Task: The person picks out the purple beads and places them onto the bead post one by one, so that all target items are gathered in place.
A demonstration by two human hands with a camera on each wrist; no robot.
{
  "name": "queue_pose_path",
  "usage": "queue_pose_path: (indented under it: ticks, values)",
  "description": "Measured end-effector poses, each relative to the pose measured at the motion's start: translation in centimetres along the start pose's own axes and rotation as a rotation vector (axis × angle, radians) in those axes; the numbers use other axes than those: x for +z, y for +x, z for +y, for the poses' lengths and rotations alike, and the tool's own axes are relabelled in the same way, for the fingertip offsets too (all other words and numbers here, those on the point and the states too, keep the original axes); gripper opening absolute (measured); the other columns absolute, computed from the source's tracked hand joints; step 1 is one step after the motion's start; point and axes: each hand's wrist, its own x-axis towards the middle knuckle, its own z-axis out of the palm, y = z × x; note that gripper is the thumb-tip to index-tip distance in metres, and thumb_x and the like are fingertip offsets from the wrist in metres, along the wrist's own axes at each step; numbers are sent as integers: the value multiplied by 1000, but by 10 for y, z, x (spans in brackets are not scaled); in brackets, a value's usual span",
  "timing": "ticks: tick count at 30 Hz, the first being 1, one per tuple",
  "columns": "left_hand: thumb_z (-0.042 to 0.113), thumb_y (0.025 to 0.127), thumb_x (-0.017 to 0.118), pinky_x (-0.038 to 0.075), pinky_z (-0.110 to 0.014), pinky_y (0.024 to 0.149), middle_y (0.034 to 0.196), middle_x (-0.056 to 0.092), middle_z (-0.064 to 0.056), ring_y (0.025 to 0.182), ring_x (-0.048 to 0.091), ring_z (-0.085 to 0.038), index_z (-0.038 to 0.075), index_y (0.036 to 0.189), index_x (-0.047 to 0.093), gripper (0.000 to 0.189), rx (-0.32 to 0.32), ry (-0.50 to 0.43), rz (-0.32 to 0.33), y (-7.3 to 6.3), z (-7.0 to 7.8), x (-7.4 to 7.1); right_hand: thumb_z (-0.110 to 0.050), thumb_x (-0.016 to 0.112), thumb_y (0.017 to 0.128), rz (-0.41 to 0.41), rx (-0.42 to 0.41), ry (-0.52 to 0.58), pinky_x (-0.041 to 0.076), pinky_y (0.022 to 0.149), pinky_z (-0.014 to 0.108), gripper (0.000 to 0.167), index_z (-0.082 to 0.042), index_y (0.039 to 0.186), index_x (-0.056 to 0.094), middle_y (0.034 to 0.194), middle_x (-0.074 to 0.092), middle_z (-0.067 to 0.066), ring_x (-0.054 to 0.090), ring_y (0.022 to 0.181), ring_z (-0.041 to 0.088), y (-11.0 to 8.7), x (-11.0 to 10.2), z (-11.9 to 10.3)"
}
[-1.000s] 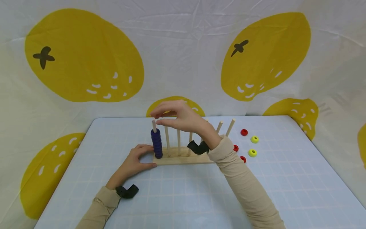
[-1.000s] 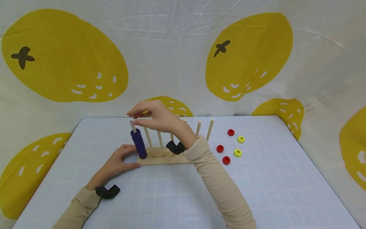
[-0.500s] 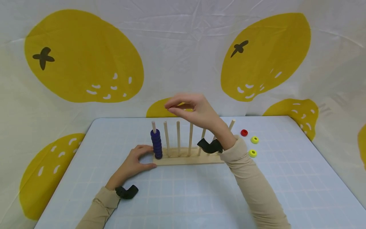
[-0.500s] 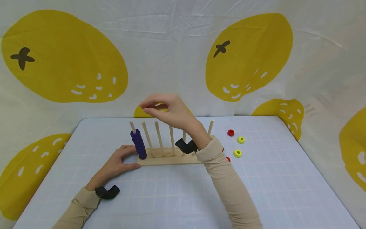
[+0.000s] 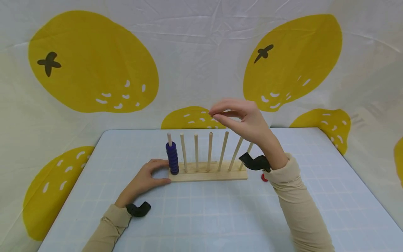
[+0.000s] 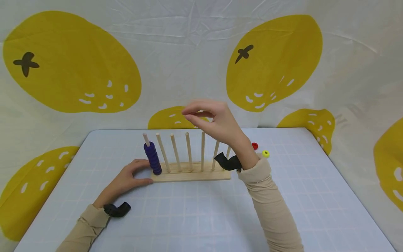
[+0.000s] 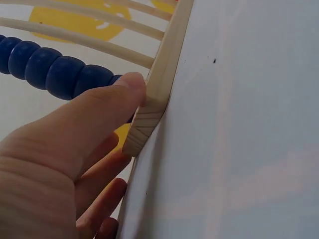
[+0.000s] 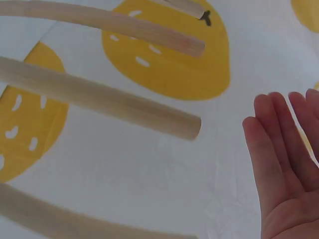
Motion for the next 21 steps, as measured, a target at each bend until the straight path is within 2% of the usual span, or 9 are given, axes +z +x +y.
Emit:
queue_pose_path:
  ticks: [5, 8, 11, 14, 18, 21]
  values:
    - [32, 82, 83, 36, -51, 109, 133, 61, 5, 129, 50, -20, 26, 131, 63, 54, -127, -94, -31, -2, 3, -9, 15, 68, 84, 45, -10, -70, 56, 86, 34, 23, 5, 105, 72, 105, 70, 14, 65, 96, 23, -16, -14, -2]
    - [30, 86, 79, 39, -50, 106, 134, 61, 2, 126, 53, -21, 22, 134, 62, 51, -125, -71, -26, -1, 4, -16, 13, 69, 85, 83, -14, -124, 55, 87, 31, 22, 6, 106, 72, 105, 70, 17, 65, 97, 22, -28, -23, -5]
    - [23, 91, 75, 44, -52, 100, 133, 63, -4, 119, 57, -25, 14, 136, 60, 49, -73, 13, -9, 0, 7, -27, 14, 69, 84, 125, -1, -226, 53, 89, 28, 25, 6, 108, 72, 106, 70, 16, 66, 99, 20, -40, -32, -7]
    - [20, 96, 68, 43, -56, 97, 136, 59, -10, 119, 55, -31, 7, 139, 56, 47, -39, 94, 5, -1, 15, -39, 15, 71, 82, 183, 41, -393, 51, 92, 23, 30, 2, 109, 73, 108, 71, 11, 65, 102, 14, -54, -41, -8]
    - [22, 104, 54, 31, -65, 103, 145, 49, -17, 128, 44, -40, 4, 145, 47, 46, -22, 226, 52, -3, 32, -55, 13, 73, 80, 285, 108, -583, 46, 95, 17, 36, -1, 114, 72, 113, 71, 8, 63, 108, 10, -74, -54, -10]
    - [23, 105, 50, 23, -71, 102, 150, 42, -22, 134, 35, -46, 5, 150, 41, 50, 21, 379, 117, -5, 47, -66, 10, 74, 81, 350, 145, -660, 42, 100, 18, 40, -3, 119, 71, 117, 70, 9, 62, 113, 15, -88, -63, -11]
